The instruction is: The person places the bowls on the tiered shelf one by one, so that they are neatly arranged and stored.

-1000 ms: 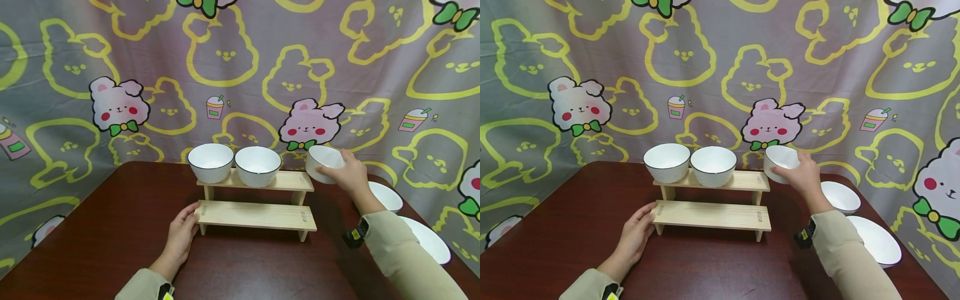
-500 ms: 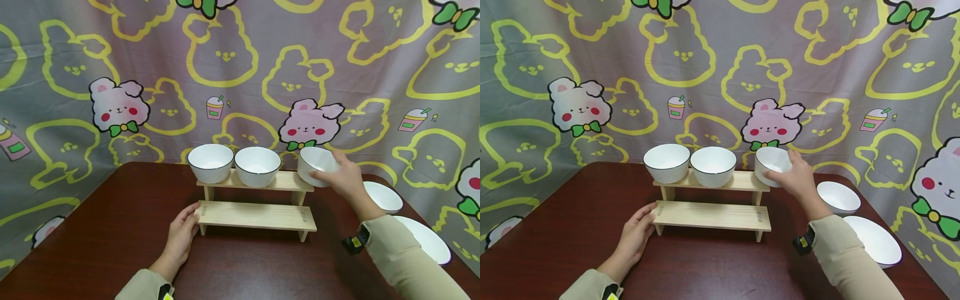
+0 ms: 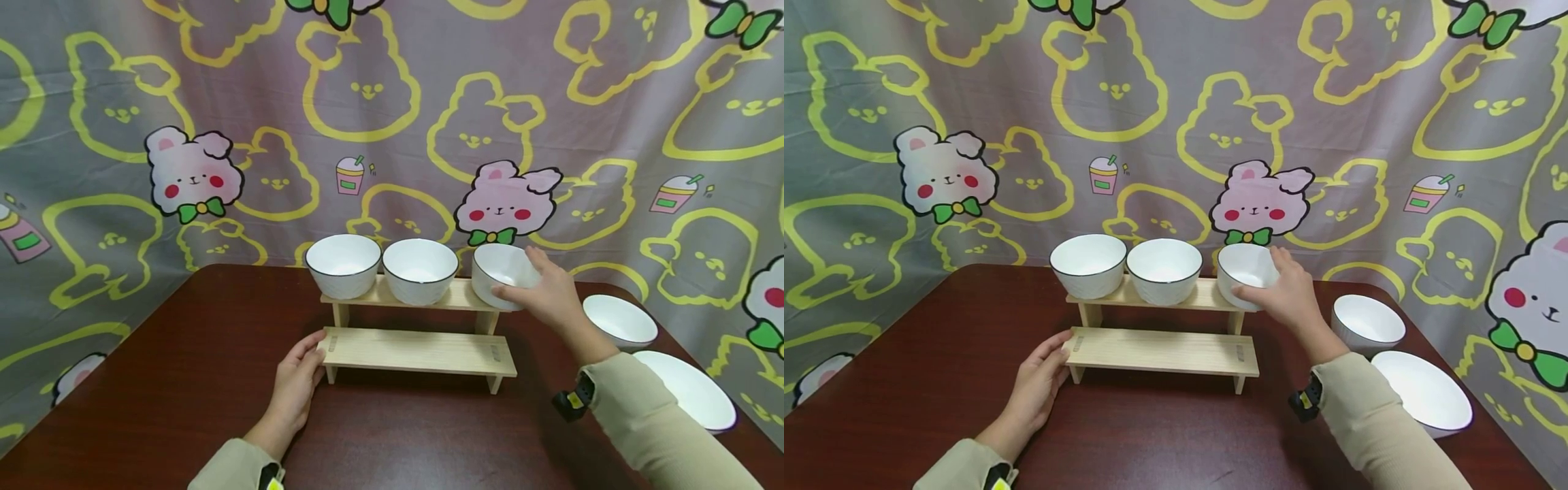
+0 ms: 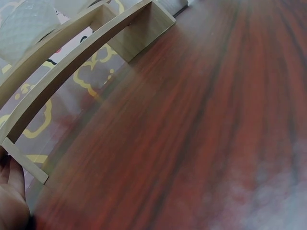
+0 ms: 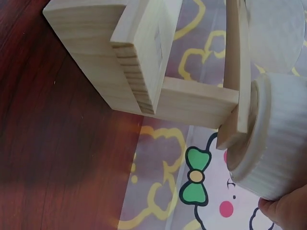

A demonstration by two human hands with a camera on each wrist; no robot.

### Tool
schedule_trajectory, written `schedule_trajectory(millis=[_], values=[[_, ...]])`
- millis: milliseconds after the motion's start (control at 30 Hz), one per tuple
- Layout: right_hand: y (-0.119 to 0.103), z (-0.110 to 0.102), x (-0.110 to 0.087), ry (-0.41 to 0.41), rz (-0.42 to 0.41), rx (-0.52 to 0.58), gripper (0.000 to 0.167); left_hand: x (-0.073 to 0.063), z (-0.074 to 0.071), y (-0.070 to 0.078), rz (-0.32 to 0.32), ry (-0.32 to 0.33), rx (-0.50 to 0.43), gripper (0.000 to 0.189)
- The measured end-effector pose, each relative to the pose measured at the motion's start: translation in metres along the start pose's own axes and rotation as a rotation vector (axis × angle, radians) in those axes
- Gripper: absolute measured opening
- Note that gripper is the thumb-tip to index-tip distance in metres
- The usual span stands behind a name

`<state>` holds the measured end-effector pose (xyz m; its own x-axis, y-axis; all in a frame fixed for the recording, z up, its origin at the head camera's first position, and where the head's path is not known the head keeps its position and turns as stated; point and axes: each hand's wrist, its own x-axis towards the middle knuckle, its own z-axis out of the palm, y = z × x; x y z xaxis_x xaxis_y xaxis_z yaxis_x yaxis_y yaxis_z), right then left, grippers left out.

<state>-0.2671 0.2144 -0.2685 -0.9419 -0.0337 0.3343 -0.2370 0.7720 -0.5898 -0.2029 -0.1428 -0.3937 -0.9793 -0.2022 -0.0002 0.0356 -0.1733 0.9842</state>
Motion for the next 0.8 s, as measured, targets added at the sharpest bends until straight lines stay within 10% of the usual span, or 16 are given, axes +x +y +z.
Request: schedule_trajectory(millis=[800], values=[[-0.0039, 0.0070, 0.0005, -0.021, -0.095, -0.048, 0.097, -0.0014, 0.0009, -0.0012, 0.002, -0.006, 0.014, 0.042]])
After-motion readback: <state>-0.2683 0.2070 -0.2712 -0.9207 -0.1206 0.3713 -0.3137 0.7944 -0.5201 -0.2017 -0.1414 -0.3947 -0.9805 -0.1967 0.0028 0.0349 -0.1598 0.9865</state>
